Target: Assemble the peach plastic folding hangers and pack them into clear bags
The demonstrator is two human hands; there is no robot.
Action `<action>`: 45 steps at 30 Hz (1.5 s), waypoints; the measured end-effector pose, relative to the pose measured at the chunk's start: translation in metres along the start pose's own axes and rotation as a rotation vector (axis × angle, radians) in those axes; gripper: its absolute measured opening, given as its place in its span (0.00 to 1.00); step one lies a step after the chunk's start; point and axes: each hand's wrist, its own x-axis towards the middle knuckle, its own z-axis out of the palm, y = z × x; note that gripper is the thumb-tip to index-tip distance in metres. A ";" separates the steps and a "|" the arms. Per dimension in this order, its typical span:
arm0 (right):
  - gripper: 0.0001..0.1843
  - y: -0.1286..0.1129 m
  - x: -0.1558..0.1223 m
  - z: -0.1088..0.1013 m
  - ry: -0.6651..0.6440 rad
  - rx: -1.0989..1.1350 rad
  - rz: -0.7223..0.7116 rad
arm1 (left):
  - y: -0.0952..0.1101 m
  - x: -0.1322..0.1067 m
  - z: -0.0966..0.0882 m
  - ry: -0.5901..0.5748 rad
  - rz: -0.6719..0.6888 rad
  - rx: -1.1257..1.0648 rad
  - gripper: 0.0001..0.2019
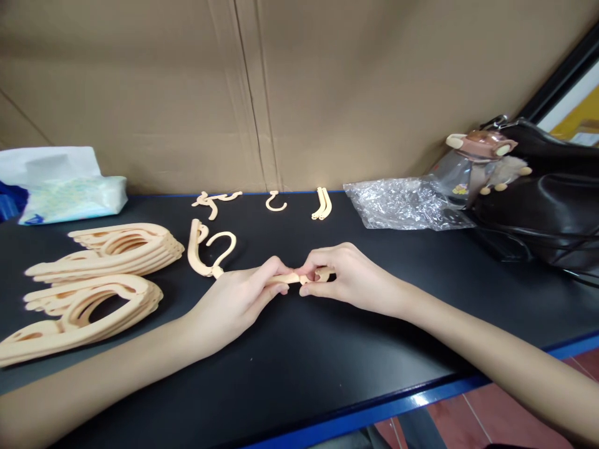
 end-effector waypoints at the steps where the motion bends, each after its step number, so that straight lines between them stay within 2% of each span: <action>1: 0.10 0.000 0.000 0.000 0.014 -0.046 -0.030 | 0.000 0.000 0.000 0.001 -0.004 0.007 0.05; 4: 0.07 -0.001 -0.001 -0.001 0.053 -0.130 -0.070 | 0.001 0.001 0.000 0.003 -0.014 0.021 0.05; 6: 0.08 -0.002 -0.002 -0.001 0.067 -0.177 -0.082 | 0.001 0.000 0.000 0.007 -0.007 0.025 0.05; 9: 0.08 -0.004 -0.004 -0.004 0.042 -0.282 -0.135 | 0.000 -0.001 0.001 0.021 0.022 0.037 0.05; 14: 0.06 0.005 -0.003 -0.022 0.097 -0.521 -0.197 | -0.001 0.000 0.002 0.064 0.060 0.082 0.06; 18: 0.05 0.019 -0.001 -0.033 0.099 -0.606 -0.254 | -0.002 0.001 0.001 0.045 0.106 0.122 0.09; 23: 0.11 0.025 -0.001 -0.030 0.057 -0.616 -0.241 | -0.004 0.000 0.003 0.055 0.167 0.141 0.11; 27: 0.10 0.022 -0.001 -0.027 0.043 -0.587 -0.216 | -0.006 -0.001 0.005 0.081 0.204 0.187 0.12; 32: 0.11 0.012 0.000 -0.023 0.020 -0.505 -0.173 | -0.007 0.000 0.005 0.118 0.186 0.179 0.08; 37: 0.15 0.006 -0.003 -0.019 -0.011 -0.434 -0.167 | -0.004 0.000 0.004 0.165 0.112 0.142 0.13; 41: 0.24 0.006 -0.004 -0.015 -0.080 -0.411 -0.201 | -0.004 -0.003 0.002 0.216 0.083 0.080 0.14; 45: 0.25 0.006 -0.003 -0.012 -0.091 -0.395 -0.231 | -0.007 -0.003 0.002 0.267 0.076 0.039 0.16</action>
